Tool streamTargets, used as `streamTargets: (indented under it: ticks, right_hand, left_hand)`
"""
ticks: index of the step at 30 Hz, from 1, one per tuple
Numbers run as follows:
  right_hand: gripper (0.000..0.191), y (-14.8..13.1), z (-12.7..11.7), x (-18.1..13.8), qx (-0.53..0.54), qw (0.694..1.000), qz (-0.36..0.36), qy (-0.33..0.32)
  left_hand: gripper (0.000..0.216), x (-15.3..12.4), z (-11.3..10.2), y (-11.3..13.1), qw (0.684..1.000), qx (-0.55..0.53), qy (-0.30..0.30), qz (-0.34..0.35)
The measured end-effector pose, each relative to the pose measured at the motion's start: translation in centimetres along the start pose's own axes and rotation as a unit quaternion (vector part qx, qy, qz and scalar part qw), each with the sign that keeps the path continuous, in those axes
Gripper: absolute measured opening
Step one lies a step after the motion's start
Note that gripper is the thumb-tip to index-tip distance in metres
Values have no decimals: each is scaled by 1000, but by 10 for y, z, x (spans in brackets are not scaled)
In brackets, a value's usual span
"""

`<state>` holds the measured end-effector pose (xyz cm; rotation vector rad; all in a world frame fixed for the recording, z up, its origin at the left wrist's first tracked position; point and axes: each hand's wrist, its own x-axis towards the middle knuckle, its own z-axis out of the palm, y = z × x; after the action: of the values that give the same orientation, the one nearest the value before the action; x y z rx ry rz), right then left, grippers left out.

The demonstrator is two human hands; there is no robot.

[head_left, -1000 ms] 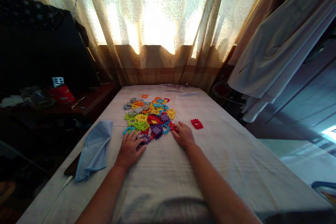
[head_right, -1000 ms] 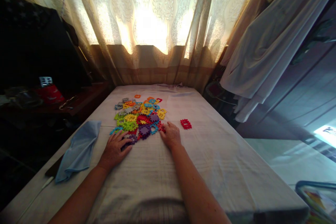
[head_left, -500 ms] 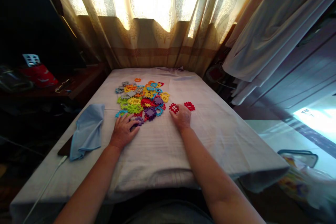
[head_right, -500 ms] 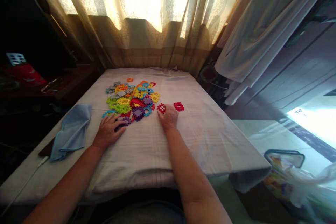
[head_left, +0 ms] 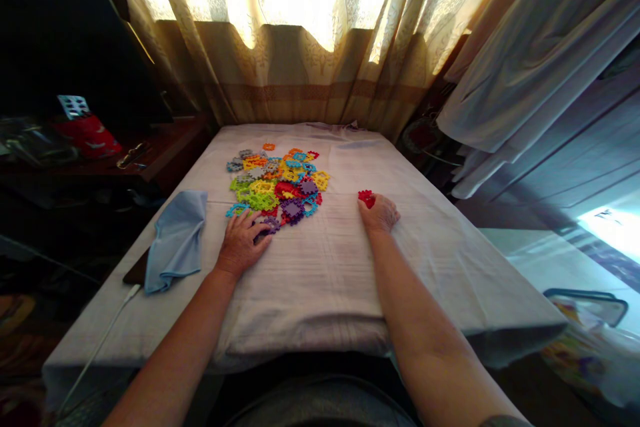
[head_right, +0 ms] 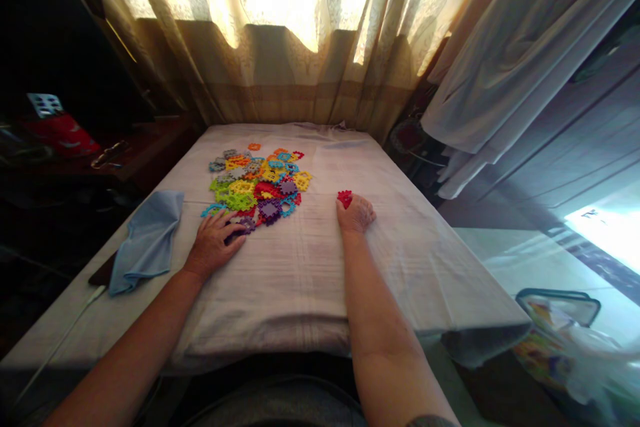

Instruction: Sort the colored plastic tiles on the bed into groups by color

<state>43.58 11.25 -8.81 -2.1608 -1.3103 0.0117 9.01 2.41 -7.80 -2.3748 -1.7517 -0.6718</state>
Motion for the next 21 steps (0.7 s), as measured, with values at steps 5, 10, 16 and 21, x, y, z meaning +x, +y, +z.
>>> streamTargets:
  ticks: [5,10,16,21]
  right_hand:
    - [39,0,-2,-2,-3,1000,-14,-11]
    - [32,-3,-3,-11,13,996,-87,8]
    - [32,-31,-7,-41,27,968,-245,-47]
    - [41,-79,-3,-76,52,907,-405,-103]
  left_hand:
    - [28,1,-1,0,1000,-5,-6,0]
    - [28,1,-1,1,1000,-7,-4,1]
    - [28,0,1,0,1000,-6,4,-5]
    - [28,0,3,0,1000,-9,13,-9]
